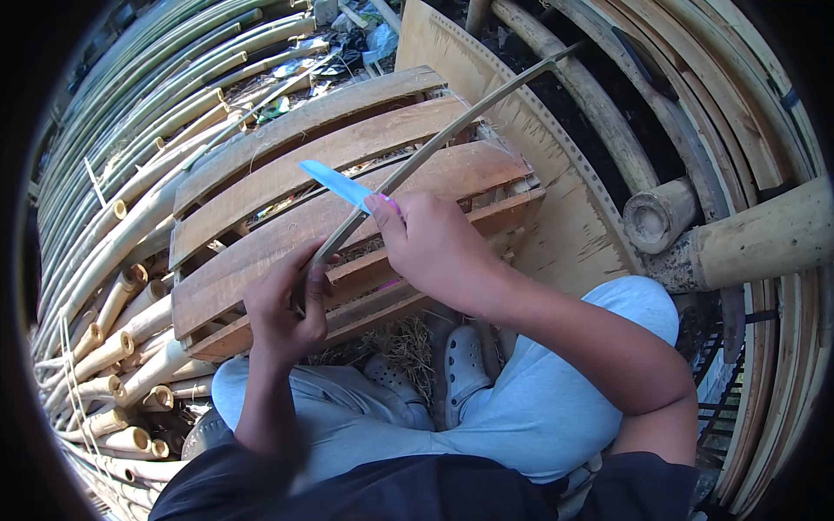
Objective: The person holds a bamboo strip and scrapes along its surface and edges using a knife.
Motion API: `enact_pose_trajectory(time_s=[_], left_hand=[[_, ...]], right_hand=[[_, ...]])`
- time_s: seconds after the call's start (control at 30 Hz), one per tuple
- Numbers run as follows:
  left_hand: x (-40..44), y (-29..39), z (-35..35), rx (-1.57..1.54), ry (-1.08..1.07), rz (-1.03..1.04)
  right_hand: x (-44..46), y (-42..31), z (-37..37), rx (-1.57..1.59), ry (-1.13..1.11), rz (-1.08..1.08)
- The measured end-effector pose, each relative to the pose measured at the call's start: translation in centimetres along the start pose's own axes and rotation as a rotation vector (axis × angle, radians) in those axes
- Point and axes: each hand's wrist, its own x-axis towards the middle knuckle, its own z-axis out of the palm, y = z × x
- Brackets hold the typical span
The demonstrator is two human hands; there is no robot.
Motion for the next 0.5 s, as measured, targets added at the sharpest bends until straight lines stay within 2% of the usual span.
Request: enact_pose_trajectory(time_s=[0.07, 0.17, 0.23, 0.3, 0.4, 0.5], left_hand=[[0.0, 0.1, 0.1, -0.017, 0.010, 0.000], [-0.1, 0.1, 0.1, -0.037, 0.019, -0.003], [0.0, 0.0, 0.2, -0.039, 0.018, 0.000], [-0.1, 0.0, 0.1, -0.035, 0.004, -0.021], [-0.1, 0.1, 0.1, -0.091, 0.030, -0.028], [0.0, 0.0, 0.2, -0.056, 0.024, 0.000]], right_hand=[[1.4, 0.4, -1.8, -0.009, 0.015, 0.147], [1.7, 0.6, -1.5, -0.021, 0.085, 0.200], [-0.6, 0.0, 1.2, -0.002, 0.009, -0.020], [-1.2, -0.5, 1.3, 0.073, -0.053, -0.004], [1.2, 0.6, -1.0, 0.036, -0.006, 0.170], [0.9, 0.6, -0.1, 0.053, 0.080, 0.128]])
